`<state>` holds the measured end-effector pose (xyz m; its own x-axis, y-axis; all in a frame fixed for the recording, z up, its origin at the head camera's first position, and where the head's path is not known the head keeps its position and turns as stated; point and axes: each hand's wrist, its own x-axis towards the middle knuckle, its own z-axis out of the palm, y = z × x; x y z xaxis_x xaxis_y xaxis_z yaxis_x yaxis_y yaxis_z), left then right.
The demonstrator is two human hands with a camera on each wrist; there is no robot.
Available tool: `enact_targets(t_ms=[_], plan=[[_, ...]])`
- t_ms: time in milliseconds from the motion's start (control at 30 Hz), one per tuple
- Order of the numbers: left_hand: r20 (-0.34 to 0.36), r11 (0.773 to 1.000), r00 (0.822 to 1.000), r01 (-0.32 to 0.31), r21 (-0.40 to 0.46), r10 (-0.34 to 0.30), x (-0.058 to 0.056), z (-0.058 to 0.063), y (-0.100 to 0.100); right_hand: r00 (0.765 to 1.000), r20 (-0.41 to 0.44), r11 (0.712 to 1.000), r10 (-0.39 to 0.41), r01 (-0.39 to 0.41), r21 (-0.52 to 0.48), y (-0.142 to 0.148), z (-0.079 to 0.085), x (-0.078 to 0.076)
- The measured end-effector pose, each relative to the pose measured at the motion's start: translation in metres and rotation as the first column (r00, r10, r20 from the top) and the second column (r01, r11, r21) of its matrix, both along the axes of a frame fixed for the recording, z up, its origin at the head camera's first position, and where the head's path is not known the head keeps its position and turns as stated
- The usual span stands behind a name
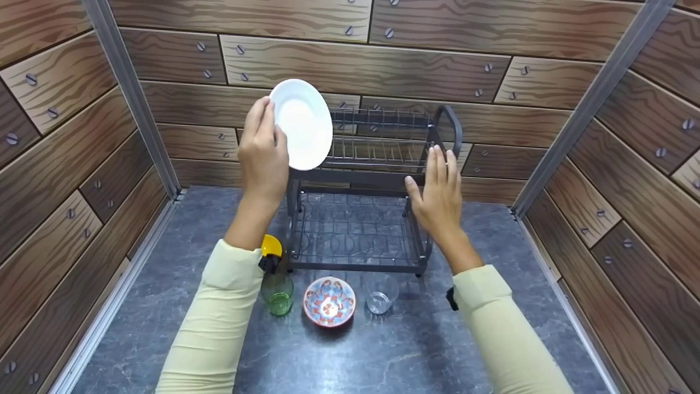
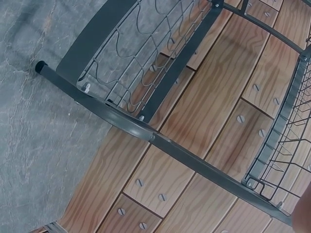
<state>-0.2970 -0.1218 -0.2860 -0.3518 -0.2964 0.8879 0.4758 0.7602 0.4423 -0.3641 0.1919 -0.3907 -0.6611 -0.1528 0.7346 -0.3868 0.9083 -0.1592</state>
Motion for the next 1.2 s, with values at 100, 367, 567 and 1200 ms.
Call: enact_targets(t_ms=[100,367,567,1200], plan=[[0.005,1.000,1.000,-0.027,-0.015,0.027,-0.004,0.000,0.004,1.000,0.008,1.000,-0.003,0.003,-0.001,0.000,0.000,0.000],[0.011,0.996,0.996,-0.086,-0.038,0.086,-0.008,0.002,0.004,1.000,0.011,1.000,0.002,-0.002,-0.009,0.000,0.001,0.001],[0.024,0.991,0.993,-0.113,-0.071,0.115,-0.010,0.002,0.004,1.000,0.012,1.000,0.004,-0.004,-0.013,0.000,0.001,0.000],[0.027,0.994,0.999,-0.044,-0.104,0.047,-0.026,-0.015,0.023,1.000,0.006,1.000,-0.006,0.006,-0.007,0.000,0.001,0.000]])
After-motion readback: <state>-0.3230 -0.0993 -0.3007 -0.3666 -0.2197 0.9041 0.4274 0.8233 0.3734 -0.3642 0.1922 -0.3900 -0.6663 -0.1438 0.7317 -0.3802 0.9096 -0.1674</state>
